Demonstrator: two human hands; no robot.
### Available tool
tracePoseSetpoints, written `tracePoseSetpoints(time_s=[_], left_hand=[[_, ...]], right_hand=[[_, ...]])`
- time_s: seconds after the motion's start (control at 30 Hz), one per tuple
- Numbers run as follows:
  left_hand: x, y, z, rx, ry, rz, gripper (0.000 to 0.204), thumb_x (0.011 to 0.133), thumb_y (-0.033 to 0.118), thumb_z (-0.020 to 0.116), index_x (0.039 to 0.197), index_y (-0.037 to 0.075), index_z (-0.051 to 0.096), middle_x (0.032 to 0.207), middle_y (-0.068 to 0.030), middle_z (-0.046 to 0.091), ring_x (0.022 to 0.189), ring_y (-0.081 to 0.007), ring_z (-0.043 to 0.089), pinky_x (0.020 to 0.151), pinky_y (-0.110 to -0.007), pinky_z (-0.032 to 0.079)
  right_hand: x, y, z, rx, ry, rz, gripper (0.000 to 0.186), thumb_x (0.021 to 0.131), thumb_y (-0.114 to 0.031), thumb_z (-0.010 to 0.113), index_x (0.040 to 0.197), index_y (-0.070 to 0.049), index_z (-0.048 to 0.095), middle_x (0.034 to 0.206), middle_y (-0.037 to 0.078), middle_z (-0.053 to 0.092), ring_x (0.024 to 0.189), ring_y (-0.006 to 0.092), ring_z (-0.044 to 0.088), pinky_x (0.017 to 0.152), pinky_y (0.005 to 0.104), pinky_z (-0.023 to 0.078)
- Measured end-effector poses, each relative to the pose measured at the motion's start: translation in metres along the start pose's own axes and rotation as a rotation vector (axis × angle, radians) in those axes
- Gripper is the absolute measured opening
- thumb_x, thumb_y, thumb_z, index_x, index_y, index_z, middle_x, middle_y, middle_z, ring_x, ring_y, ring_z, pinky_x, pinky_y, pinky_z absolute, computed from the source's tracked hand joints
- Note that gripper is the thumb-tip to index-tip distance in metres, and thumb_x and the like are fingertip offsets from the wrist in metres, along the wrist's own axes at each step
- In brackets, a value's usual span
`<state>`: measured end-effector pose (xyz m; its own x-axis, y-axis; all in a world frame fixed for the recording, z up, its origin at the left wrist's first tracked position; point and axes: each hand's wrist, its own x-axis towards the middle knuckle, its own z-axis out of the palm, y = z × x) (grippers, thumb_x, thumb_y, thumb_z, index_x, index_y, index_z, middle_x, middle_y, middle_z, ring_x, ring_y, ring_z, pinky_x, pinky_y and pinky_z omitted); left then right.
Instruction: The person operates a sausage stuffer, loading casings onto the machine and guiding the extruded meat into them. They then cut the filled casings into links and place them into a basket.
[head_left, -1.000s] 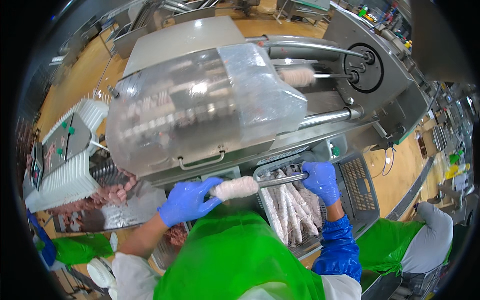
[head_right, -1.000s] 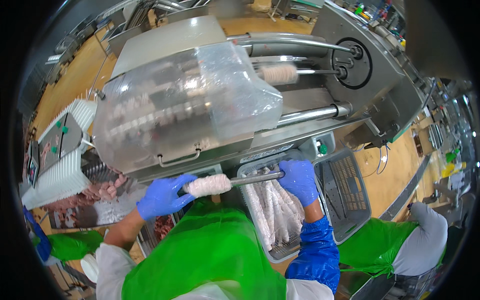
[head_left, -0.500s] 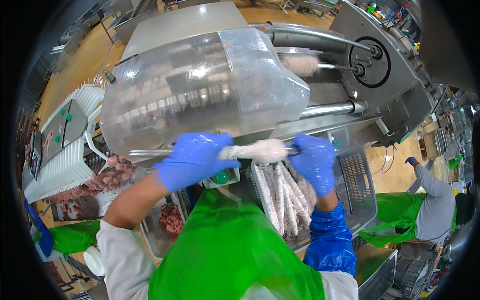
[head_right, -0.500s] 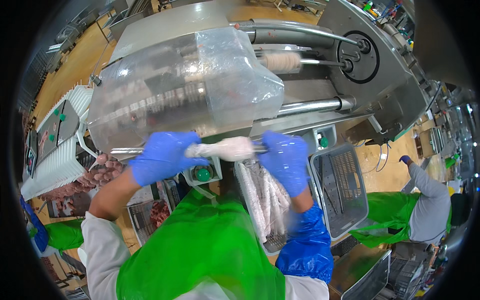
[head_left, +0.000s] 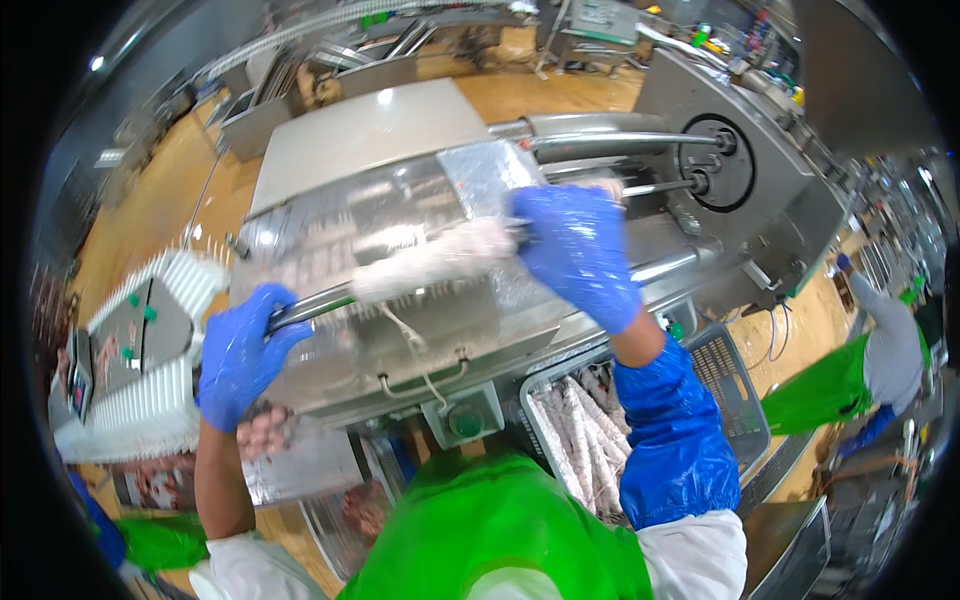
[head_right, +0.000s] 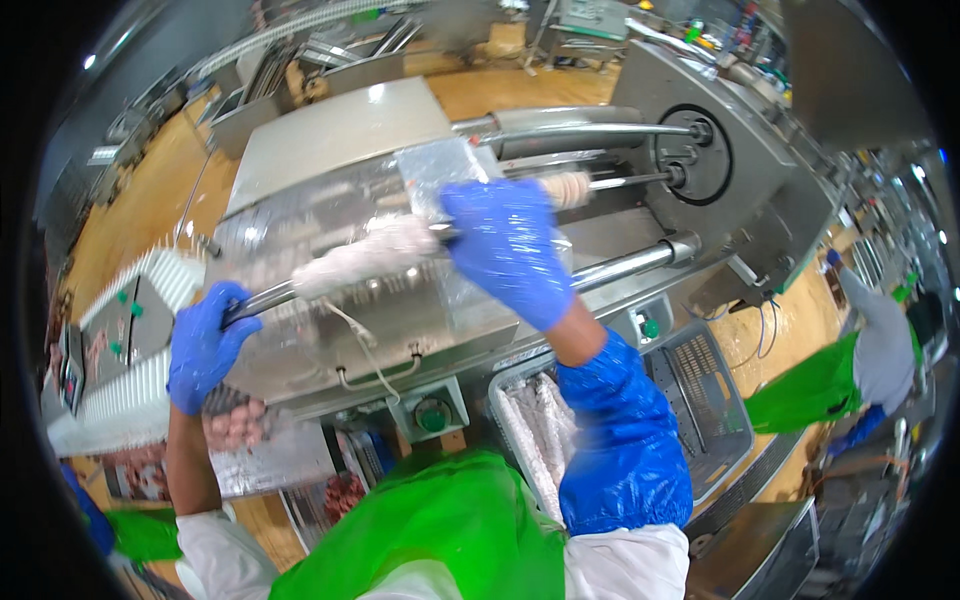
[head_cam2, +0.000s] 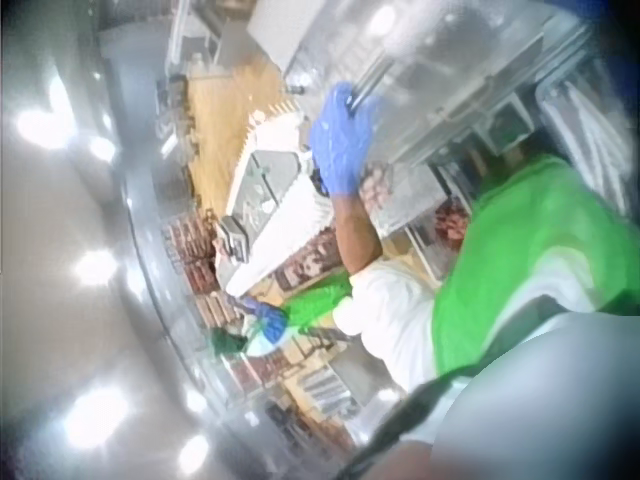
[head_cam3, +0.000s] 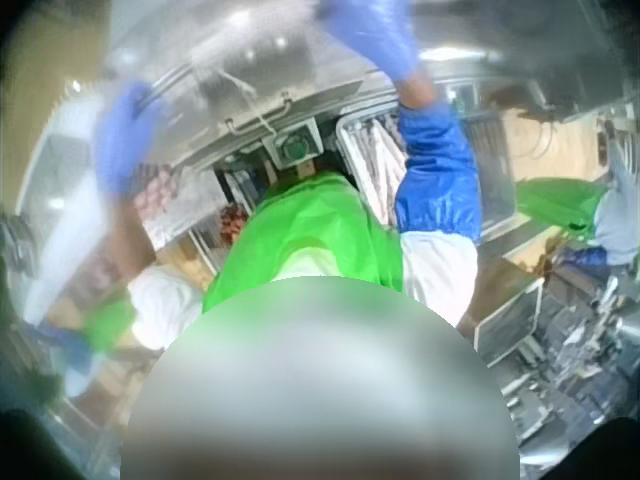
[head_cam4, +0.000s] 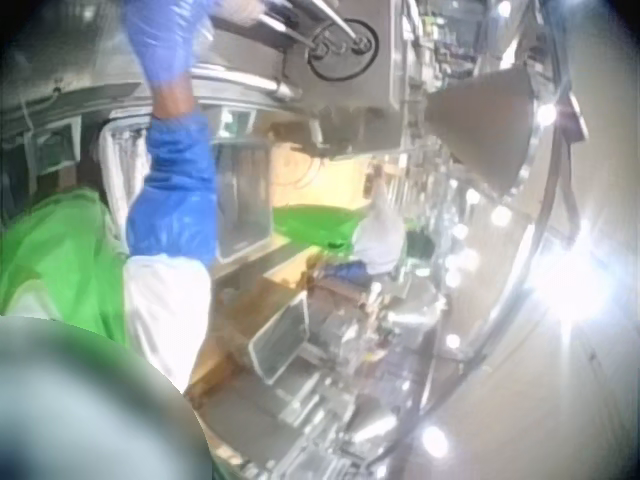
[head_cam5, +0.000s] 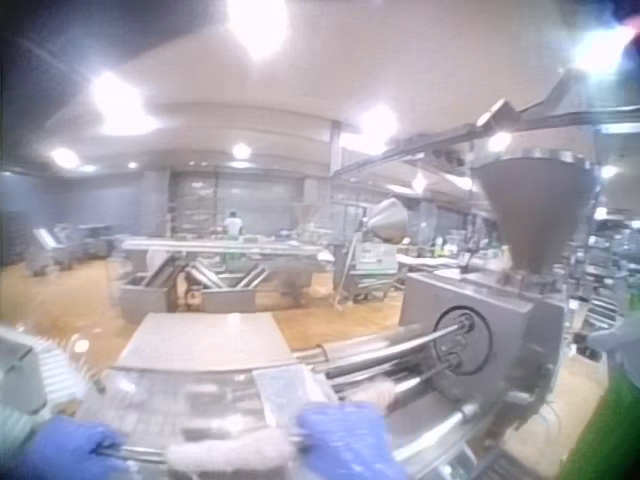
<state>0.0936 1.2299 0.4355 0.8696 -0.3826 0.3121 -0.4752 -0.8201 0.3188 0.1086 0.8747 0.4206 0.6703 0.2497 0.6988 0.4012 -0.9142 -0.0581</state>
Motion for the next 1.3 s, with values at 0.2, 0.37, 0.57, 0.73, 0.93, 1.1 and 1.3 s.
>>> tracePoseSetpoints(time_s=[0.2, 0.37, 0.57, 0.73, 0.93, 1.1, 1.3], left_hand=[[0.035, -0.092, 0.024, 0.365, 0.389, 0.234, 0.028, 0.082, 0.027, 0.072, 0.098, 0.005, 0.062, 0.077, -0.0147, 0.063, 0.068, -0.0345, 0.061, 0.061, -0.042, 0.047], [0.069, -0.083, 0.047, 0.36, 0.299, 0.152, 0.028, 0.085, 0.031, 0.068, 0.095, 0.007, 0.061, 0.08, -0.0133, 0.064, 0.073, -0.0341, 0.061, 0.064, -0.043, 0.048], [0.063, -0.091, 0.047, 0.475, 0.259, 0.144, 0.028, 0.082, 0.034, 0.069, 0.095, 0.011, 0.061, 0.074, -0.0102, 0.06, 0.067, -0.0312, 0.059, 0.06, -0.042, 0.045], [0.066, -0.095, 0.046, 0.441, 0.292, 0.159, 0.027, 0.082, 0.033, 0.07, 0.096, 0.011, 0.061, 0.073, -0.0083, 0.06, 0.065, -0.0293, 0.059, 0.059, -0.041, 0.044], [0.07, -0.095, 0.047, 0.427, 0.287, 0.196, 0.028, 0.081, 0.032, 0.071, 0.097, 0.011, 0.062, 0.074, -0.0077, 0.06, 0.066, -0.0292, 0.059, 0.059, -0.041, 0.044], [0.069, -0.097, 0.048, 0.353, 0.261, 0.157, 0.027, 0.081, 0.032, 0.071, 0.096, 0.011, 0.062, 0.074, -0.0091, 0.06, 0.068, -0.0301, 0.059, 0.061, -0.042, 0.044], [0.073, -0.09, 0.045, 0.34, 0.252, 0.167, 0.027, 0.083, 0.033, 0.07, 0.093, 0.009, 0.062, 0.073, -0.0111, 0.061, 0.067, -0.0313, 0.06, 0.061, -0.043, 0.046]], right_hand=[[0.07, -0.012, 0.09, 0.099, -0.159, -0.247, 0.046, 0.074, -0.007, 0.061, 0.119, -0.012, 0.057, 0.096, 0.014, 0.062, 0.089, 0.0344, 0.062, 0.076, 0.0452, 0.047], [0.088, 0.035, 0.132, 0.092, -0.254, -0.25, 0.044, 0.072, -0.012, 0.07, 0.113, -0.014, 0.056, 0.095, 0.012, 0.06, 0.091, 0.0318, 0.061, 0.079, 0.0451, 0.044], [0.083, 0.024, 0.126, 0.13, -0.263, -0.228, 0.045, 0.074, -0.009, 0.065, 0.119, -0.012, 0.056, 0.1, 0.013, 0.059, 0.096, 0.0335, 0.059, 0.079, 0.047, 0.044], [0.096, -0.014, 0.104, 0.21, -0.19, -0.287, 0.047, 0.076, -0.02, 0.067, 0.122, -0.014, 0.056, 0.098, 0.011, 0.058, 0.101, 0.0327, 0.058, 0.093, 0.053, 0.04], [0.119, -0.029, 0.127, 0.081, -0.35, -0.471, 0.034, 0.073, -0.033, 0.07, 0.103, -0.02, 0.063, 0.092, 0.007, 0.061, 0.097, 0.0291, 0.061, 0.105, 0.0618, 0.029], [0.078, 0.135, 0.092, -0.132, -0.244, -0.252, 0.025, 0.071, -0.025, 0.069, 0.093, -0.014, 0.066, 0.085, 0.009, 0.062, 0.081, 0.0303, 0.063, 0.073, 0.0456, 0.048], [0.039, 0.228, 0.049, -0.409, -0.186, -0.099, 0.03, 0.071, -0.025, 0.067, 0.099, -0.015, 0.064, 0.098, 0.01, 0.062, 0.095, 0.0311, 0.059, 0.086, 0.0493, 0.042]])
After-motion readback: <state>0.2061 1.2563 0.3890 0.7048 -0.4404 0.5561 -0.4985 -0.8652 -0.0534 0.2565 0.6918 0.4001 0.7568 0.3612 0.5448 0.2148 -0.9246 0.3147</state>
